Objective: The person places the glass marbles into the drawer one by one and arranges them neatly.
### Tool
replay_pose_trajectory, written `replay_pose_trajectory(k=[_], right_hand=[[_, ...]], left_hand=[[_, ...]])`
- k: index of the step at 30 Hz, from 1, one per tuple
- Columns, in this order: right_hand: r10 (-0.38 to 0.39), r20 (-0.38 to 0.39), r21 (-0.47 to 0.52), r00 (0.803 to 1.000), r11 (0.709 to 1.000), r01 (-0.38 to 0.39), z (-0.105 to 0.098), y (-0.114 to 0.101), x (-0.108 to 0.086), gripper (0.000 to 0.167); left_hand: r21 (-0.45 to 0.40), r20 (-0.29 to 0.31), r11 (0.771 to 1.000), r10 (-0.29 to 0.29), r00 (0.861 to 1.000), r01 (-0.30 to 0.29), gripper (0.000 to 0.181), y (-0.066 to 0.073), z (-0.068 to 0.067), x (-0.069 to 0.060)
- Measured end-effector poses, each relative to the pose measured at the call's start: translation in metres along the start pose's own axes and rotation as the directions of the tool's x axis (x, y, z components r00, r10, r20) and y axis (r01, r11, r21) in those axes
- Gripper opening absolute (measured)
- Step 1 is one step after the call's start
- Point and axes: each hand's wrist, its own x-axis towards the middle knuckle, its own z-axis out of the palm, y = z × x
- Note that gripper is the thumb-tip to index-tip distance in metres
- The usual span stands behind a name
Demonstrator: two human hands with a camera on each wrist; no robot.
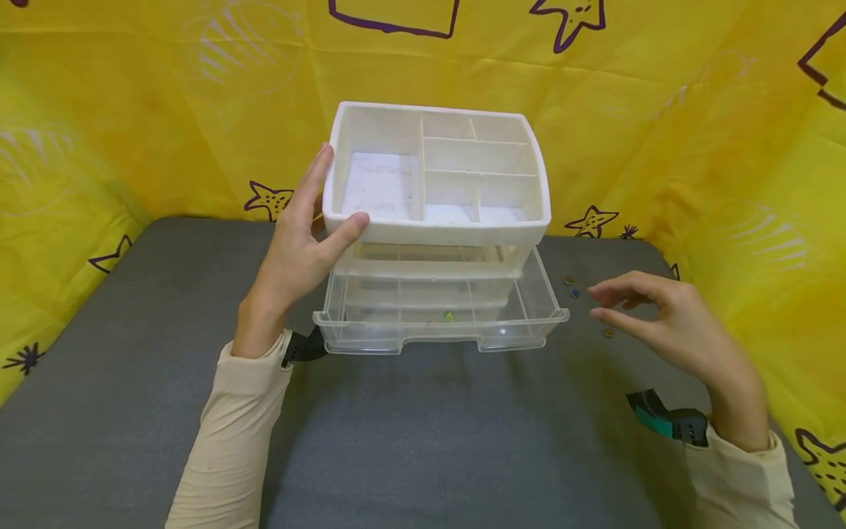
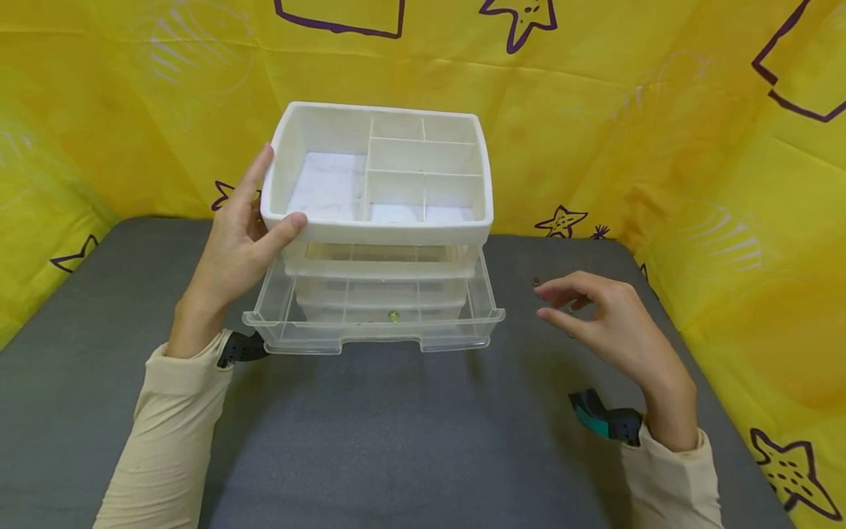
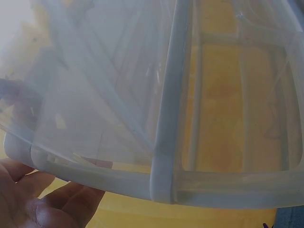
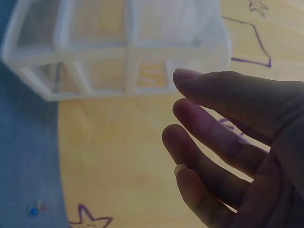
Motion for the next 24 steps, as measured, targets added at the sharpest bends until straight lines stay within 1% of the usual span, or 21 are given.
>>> replay_pose_trajectory(k=[7, 14, 21, 24], right_hand=[[0.077, 0.036, -0.014, 0.996, 0.997, -0.076, 0.005, 0.015, -0.007, 0.027], [0.118, 0.067, -0.004, 0.991, 0.993, -0.118, 0.009, 0.027, -0.007, 0.021], [0.189, 0.111, -0.001, 0.976, 0.982, -0.19, 0.011, 0.04, -0.01, 0.022], [0.204, 0.119, -0.021, 0.972, 0.979, -0.203, 0.012, 0.046, -0.01, 0.023]], left_hand=[[-0.015, 0.006, 1.0, -0.004, 1.0, 0.004, 0.078, 0.0, 0.0, 0.0], [-0.009, 0.004, 1.0, -0.007, 1.0, 0.007, 0.079, 0.0, -0.001, 0.001], [-0.014, 0.008, 1.0, -0.009, 1.0, 0.009, 0.079, 0.0, 0.0, 0.0], [-0.01, 0.006, 1.0, -0.008, 1.0, 0.008, 0.078, 0.0, -0.001, 0.0]])
